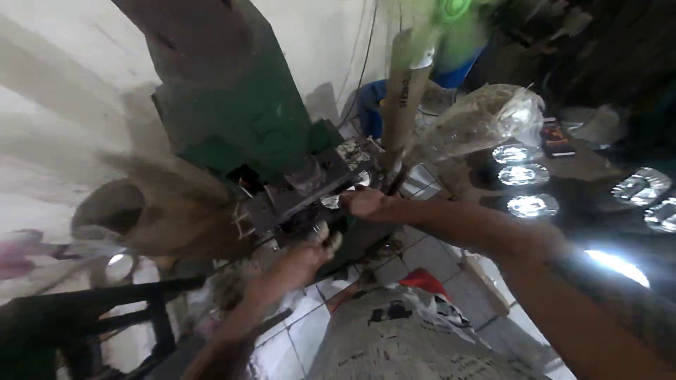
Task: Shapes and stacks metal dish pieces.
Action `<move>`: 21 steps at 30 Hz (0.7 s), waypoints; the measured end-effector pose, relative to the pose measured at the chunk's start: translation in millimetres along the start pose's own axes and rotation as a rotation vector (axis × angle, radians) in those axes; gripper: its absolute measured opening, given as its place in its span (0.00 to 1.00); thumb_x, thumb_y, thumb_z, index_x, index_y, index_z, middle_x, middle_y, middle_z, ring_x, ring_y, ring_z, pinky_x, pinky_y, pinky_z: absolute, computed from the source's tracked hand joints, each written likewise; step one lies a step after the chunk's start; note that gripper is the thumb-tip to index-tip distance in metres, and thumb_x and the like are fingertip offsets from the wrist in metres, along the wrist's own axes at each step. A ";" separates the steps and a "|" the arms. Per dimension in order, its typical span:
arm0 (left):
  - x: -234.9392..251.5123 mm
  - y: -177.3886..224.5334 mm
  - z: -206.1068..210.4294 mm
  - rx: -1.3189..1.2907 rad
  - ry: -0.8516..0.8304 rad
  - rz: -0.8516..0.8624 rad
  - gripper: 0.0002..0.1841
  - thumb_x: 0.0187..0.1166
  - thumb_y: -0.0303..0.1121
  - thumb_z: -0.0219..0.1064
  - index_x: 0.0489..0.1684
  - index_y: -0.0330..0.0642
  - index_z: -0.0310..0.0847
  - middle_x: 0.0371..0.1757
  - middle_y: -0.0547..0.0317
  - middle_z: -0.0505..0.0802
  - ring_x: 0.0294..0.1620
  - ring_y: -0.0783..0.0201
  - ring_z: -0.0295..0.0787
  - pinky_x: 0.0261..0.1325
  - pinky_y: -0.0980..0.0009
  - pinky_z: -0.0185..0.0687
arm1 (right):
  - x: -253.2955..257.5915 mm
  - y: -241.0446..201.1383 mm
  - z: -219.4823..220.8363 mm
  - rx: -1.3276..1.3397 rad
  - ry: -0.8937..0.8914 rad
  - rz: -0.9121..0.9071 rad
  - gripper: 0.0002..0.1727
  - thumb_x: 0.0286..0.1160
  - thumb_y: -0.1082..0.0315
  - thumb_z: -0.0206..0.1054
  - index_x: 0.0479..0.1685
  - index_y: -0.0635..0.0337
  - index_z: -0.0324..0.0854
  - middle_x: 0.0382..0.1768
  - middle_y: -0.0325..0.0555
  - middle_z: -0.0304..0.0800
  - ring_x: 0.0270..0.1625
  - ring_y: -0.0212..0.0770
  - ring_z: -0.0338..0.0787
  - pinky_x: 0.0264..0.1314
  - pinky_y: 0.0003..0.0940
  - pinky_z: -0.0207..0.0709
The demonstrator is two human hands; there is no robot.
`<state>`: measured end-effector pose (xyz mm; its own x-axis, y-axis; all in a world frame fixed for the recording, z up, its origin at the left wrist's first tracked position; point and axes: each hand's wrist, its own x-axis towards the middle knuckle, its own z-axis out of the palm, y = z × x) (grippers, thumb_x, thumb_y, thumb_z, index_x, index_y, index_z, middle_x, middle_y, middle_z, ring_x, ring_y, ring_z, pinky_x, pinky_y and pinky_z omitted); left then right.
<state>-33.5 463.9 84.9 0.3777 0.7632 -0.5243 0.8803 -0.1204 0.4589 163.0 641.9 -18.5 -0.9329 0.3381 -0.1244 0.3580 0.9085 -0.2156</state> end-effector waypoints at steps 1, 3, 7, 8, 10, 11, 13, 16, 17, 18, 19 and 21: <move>-18.3 16.6 5.2 -0.090 0.027 0.087 0.15 0.88 0.33 0.60 0.53 0.27 0.86 0.52 0.35 0.91 0.58 0.42 0.89 0.69 0.48 0.79 | 3.9 -7.8 -1.7 0.077 -0.037 0.048 0.20 0.86 0.75 0.56 0.73 0.60 0.81 0.77 0.49 0.81 0.84 0.53 0.73 0.87 0.64 0.59; -38.9 38.7 29.7 -0.347 0.081 0.269 0.13 0.86 0.33 0.62 0.53 0.33 0.88 0.45 0.46 0.93 0.48 0.57 0.92 0.58 0.58 0.86 | 19.4 -35.8 1.3 0.164 -0.065 0.041 0.22 0.89 0.70 0.54 0.79 0.58 0.77 0.83 0.46 0.75 0.89 0.51 0.68 0.91 0.66 0.49; -45.9 85.1 48.0 -0.525 0.053 0.367 0.21 0.83 0.29 0.63 0.74 0.34 0.76 0.65 0.43 0.88 0.66 0.56 0.85 0.74 0.59 0.79 | 85.2 -115.9 30.5 0.094 0.038 -0.069 0.11 0.77 0.75 0.67 0.54 0.63 0.88 0.66 0.53 0.86 0.67 0.59 0.86 0.67 0.69 0.79; -48.8 89.6 48.2 -0.532 0.048 0.338 0.19 0.81 0.27 0.64 0.70 0.32 0.79 0.62 0.41 0.89 0.63 0.54 0.86 0.71 0.58 0.80 | 87.8 -115.6 27.4 0.075 0.018 -0.105 0.11 0.76 0.77 0.67 0.54 0.65 0.88 0.66 0.56 0.85 0.68 0.62 0.85 0.64 0.71 0.79; -56.5 92.5 59.5 -0.483 -0.021 0.244 0.12 0.79 0.30 0.61 0.48 0.31 0.86 0.43 0.43 0.89 0.46 0.52 0.88 0.53 0.54 0.84 | 58.5 -102.1 -6.9 0.052 -0.172 -0.145 0.17 0.79 0.75 0.65 0.65 0.68 0.84 0.76 0.56 0.79 0.81 0.61 0.74 0.78 0.69 0.68; -56.2 93.2 61.8 -0.425 -0.113 0.184 0.14 0.83 0.33 0.58 0.40 0.31 0.85 0.37 0.43 0.88 0.42 0.49 0.88 0.48 0.50 0.83 | 39.6 -89.2 -25.9 0.077 -0.243 -0.167 0.21 0.78 0.73 0.67 0.70 0.68 0.80 0.79 0.56 0.76 0.86 0.60 0.68 0.85 0.70 0.58; -47.4 90.7 64.0 -0.395 -0.268 0.171 0.18 0.87 0.37 0.55 0.35 0.31 0.84 0.31 0.43 0.87 0.37 0.46 0.87 0.44 0.45 0.80 | -3.7 -62.2 -76.4 0.157 -0.357 -0.214 0.31 0.78 0.66 0.71 0.80 0.66 0.72 0.82 0.55 0.74 0.88 0.58 0.66 0.90 0.59 0.54; -11.5 76.5 85.0 -0.721 -0.456 0.317 0.15 0.81 0.39 0.62 0.38 0.33 0.87 0.27 0.57 0.88 0.28 0.65 0.82 0.37 0.61 0.82 | -61.8 21.8 -170.5 0.380 -0.210 -0.162 0.29 0.78 0.51 0.73 0.72 0.59 0.81 0.63 0.56 0.87 0.65 0.53 0.87 0.67 0.58 0.80; 0.1 78.8 98.1 -0.799 -0.498 0.334 0.15 0.81 0.40 0.63 0.40 0.35 0.87 0.28 0.61 0.87 0.27 0.71 0.81 0.37 0.67 0.82 | -66.4 73.8 -181.8 0.391 -0.017 -0.173 0.28 0.78 0.44 0.69 0.67 0.55 0.82 0.54 0.53 0.90 0.53 0.48 0.91 0.52 0.54 0.87; 10.3 88.4 108.2 -0.840 -0.513 0.339 0.14 0.79 0.39 0.64 0.39 0.36 0.86 0.25 0.63 0.86 0.25 0.74 0.79 0.33 0.70 0.81 | -72.5 116.9 -202.5 0.406 0.042 -0.079 0.33 0.79 0.39 0.65 0.76 0.52 0.77 0.62 0.53 0.88 0.60 0.48 0.91 0.59 0.57 0.86; 19.7 101.6 115.5 -0.830 -0.506 0.357 0.12 0.78 0.38 0.65 0.38 0.37 0.85 0.26 0.64 0.85 0.26 0.75 0.78 0.33 0.72 0.79 | -84.5 148.6 -224.0 0.453 0.036 0.050 0.39 0.80 0.39 0.64 0.85 0.51 0.69 0.73 0.56 0.82 0.71 0.52 0.85 0.73 0.63 0.76; 34.8 131.6 119.5 -0.702 -0.443 0.349 0.12 0.78 0.36 0.68 0.48 0.36 0.87 0.38 0.57 0.91 0.38 0.69 0.86 0.47 0.64 0.84 | -121.9 163.6 -231.9 0.546 0.097 0.314 0.43 0.73 0.38 0.71 0.86 0.51 0.68 0.76 0.55 0.79 0.76 0.53 0.80 0.78 0.64 0.69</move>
<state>129.7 398.7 41.3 0.7949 0.4233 -0.4347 0.3716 0.2266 0.9003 325.9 806.3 185.9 -0.7705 0.6117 -0.1794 0.5602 0.5153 -0.6486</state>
